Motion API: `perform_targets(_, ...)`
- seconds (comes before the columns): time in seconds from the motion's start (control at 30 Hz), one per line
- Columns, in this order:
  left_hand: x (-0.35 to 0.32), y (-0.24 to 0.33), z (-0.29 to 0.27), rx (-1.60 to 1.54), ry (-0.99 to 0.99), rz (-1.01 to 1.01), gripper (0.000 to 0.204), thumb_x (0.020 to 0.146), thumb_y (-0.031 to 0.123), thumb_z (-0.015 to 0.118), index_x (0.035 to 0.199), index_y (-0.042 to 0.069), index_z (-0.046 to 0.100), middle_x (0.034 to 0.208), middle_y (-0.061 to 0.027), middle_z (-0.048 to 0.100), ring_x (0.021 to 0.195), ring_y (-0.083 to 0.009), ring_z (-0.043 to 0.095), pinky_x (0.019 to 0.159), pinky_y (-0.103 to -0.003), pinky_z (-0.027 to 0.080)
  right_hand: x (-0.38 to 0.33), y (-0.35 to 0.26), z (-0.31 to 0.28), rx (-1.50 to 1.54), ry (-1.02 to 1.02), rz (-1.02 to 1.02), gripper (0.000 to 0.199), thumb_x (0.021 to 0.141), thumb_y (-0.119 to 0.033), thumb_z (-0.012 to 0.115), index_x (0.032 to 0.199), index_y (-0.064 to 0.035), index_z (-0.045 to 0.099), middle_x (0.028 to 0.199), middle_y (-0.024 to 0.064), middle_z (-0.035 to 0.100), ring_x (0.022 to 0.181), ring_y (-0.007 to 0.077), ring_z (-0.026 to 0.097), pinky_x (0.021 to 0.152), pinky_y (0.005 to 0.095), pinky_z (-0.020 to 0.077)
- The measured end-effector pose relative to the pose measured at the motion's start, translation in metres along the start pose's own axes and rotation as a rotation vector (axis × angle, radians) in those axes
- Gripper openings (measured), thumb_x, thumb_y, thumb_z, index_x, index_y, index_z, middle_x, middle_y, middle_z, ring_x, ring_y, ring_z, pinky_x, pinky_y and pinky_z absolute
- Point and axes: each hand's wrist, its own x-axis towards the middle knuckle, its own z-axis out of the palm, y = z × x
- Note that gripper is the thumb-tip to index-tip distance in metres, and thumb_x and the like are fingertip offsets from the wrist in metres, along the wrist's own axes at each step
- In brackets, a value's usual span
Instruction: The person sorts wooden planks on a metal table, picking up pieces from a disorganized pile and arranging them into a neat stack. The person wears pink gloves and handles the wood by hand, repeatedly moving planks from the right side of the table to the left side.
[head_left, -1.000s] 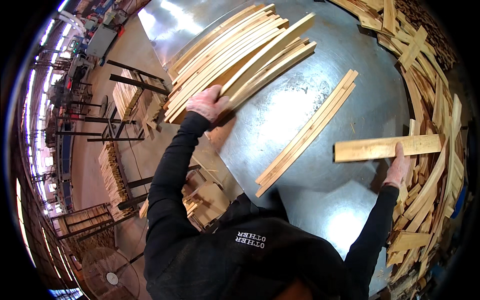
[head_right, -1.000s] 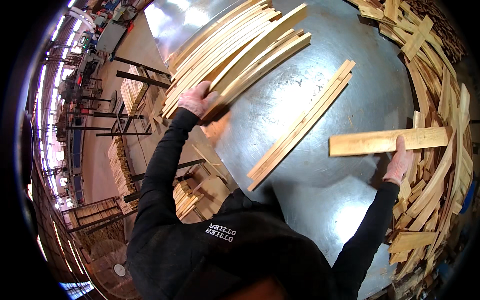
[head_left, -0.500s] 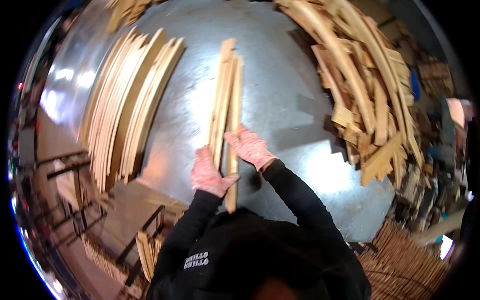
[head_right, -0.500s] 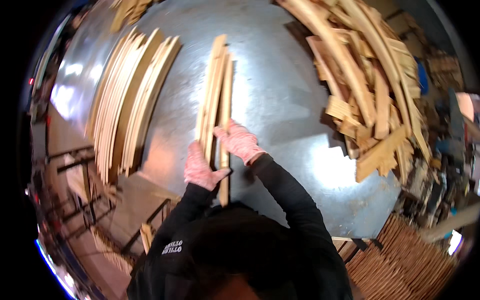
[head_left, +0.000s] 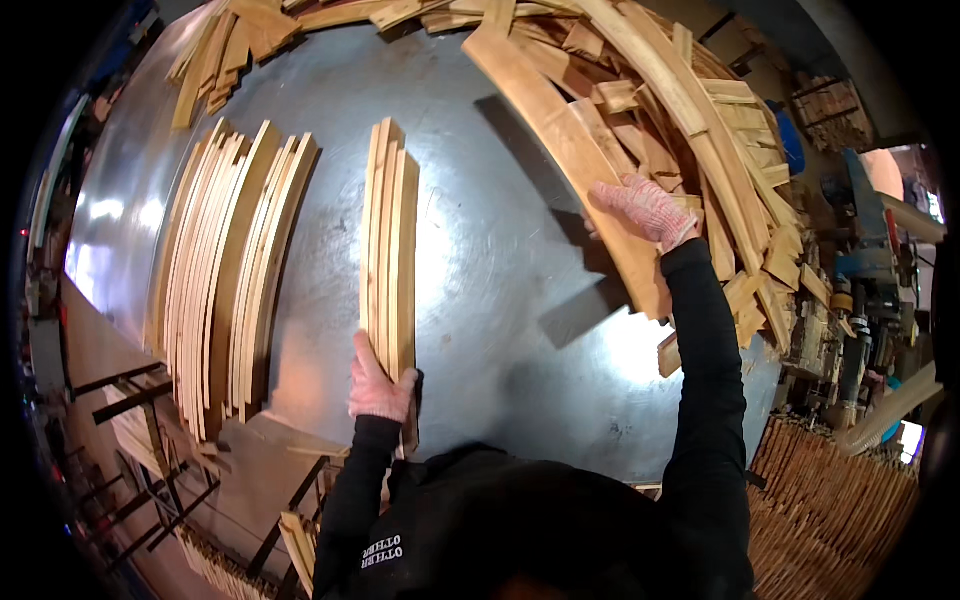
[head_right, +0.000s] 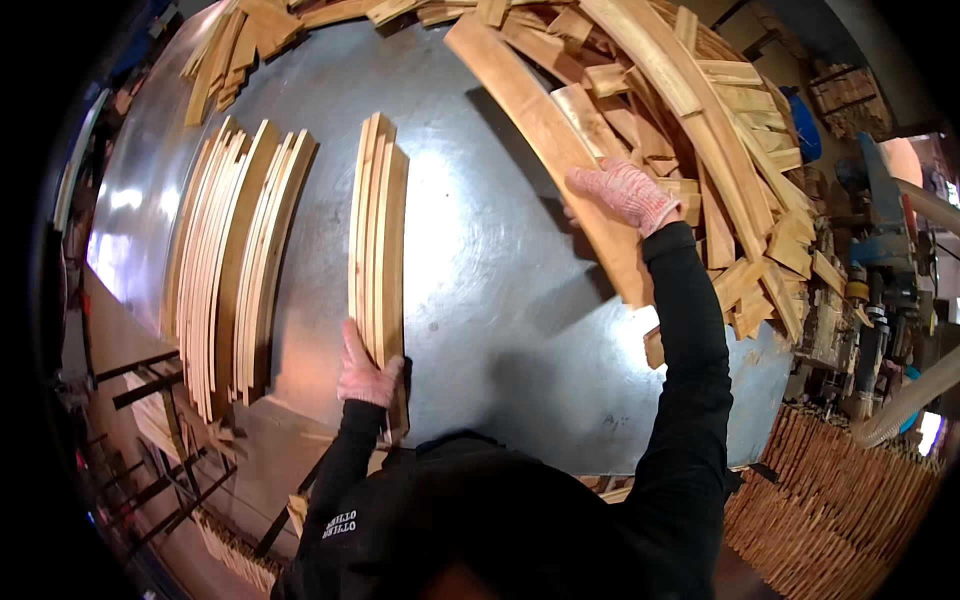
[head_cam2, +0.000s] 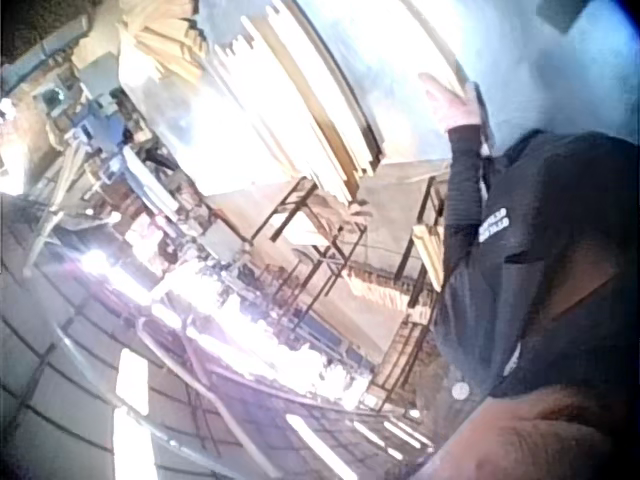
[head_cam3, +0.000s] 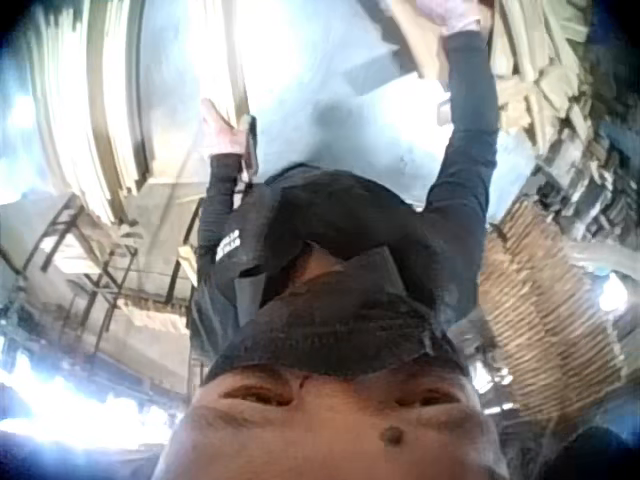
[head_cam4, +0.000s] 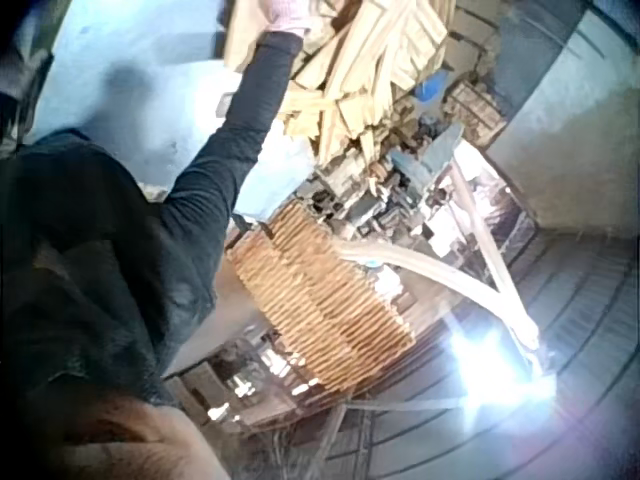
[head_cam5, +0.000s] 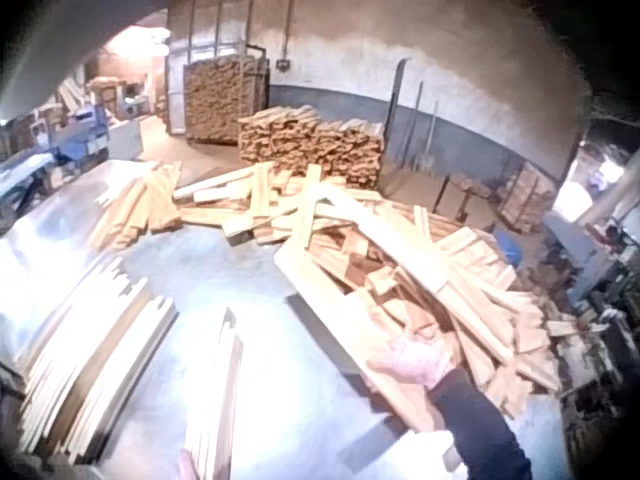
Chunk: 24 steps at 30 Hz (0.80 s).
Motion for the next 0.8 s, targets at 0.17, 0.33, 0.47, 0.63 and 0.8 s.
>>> perform_targets(0.17,0.023,0.005,-0.016,0.111,-0.089,-0.079,0.105,0.075,0.035,0.079,0.155,0.016,0.013,0.126,-0.0238,0.053,0.108,-0.0429,0.059,0.089,-0.051,0.052,0.022,0.035,0.084,1.152,-0.472,-0.029,0.045,0.094,-0.032,0.067,0.117,0.0056,0.057,0.099,0.0167,0.066,0.088,0.0255,0.067,0.081,0.0402,0.0584)
perform_targets(0.33,0.017,0.021,-0.027,0.264,0.169,0.187,0.099,0.077,0.045,0.078,0.149,0.0,0.027,0.128,-0.0289,0.051,0.115,-0.0415,0.056,0.098,-0.05,0.047,0.036,0.043,0.167,1.273,-0.389,-0.01,0.049,0.095,-0.036,0.064,0.122,0.0047,0.056,0.101,0.0168,0.067,0.09,0.0316,0.068,0.078,0.0441,0.0582)
perform_targets(0.47,-0.023,0.083,-0.046,-0.827,-0.417,-0.033,0.105,0.073,0.033,0.086,0.15,-0.006,0.025,0.143,-0.0296,0.043,0.135,-0.0378,0.043,0.111,-0.044,0.037,0.004,-0.014,0.205,0.518,0.195,-0.08,0.064,0.095,-0.041,0.062,0.139,0.0024,0.046,0.114,0.0208,0.066,0.103,0.0358,0.066,0.091,0.0377,0.0547)
perform_targets(0.63,0.016,0.095,0.033,-0.978,-0.65,0.02,0.076,0.087,0.019,0.068,0.151,0.004,0.029,0.125,-0.0172,0.061,0.106,-0.0289,0.067,0.074,-0.037,0.057,0.027,0.039,0.243,0.459,0.42,-0.512,0.062,0.102,-0.038,0.053,0.148,0.0005,0.037,0.146,0.0245,0.046,0.131,0.0301,0.051,0.105,0.0282,0.0433)
perform_targets(0.8,0.042,0.092,-0.025,-1.645,-0.852,-0.062,0.057,0.092,0.017,0.059,0.144,0.004,0.039,0.122,-0.0191,0.062,0.099,-0.0306,0.07,0.055,-0.036,0.061,-0.054,0.013,0.202,0.803,0.156,-0.047,0.056,0.101,-0.033,0.056,0.143,0.0016,0.045,0.123,0.0115,0.061,0.106,0.0156,0.061,0.094,0.0296,0.0499)
